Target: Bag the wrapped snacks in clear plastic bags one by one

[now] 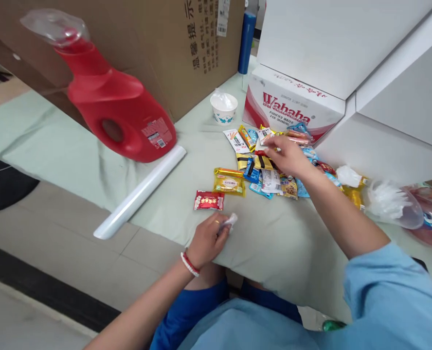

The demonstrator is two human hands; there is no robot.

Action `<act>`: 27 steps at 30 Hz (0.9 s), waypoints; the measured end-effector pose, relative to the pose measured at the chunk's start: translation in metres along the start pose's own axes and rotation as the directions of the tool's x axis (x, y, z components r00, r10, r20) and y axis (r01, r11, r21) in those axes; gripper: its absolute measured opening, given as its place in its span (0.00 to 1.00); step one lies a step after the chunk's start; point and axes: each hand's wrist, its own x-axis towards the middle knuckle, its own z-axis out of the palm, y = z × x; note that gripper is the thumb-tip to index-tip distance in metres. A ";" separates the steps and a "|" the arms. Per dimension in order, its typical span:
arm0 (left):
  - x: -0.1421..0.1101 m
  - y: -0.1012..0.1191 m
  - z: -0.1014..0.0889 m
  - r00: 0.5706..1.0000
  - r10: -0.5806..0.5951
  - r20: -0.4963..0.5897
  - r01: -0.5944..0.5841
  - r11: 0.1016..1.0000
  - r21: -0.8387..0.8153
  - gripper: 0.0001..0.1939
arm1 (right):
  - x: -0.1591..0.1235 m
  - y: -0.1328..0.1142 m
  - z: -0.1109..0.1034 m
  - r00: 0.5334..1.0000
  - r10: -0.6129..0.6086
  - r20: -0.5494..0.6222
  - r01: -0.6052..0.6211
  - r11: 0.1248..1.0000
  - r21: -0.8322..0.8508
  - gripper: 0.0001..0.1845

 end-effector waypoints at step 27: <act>0.000 0.039 0.015 0.850 -0.406 0.336 0.402 0.086 -0.911 0.26 | -0.214 -0.066 0.022 0.895 -0.446 -0.009 0.438 0.883 -0.169 0.18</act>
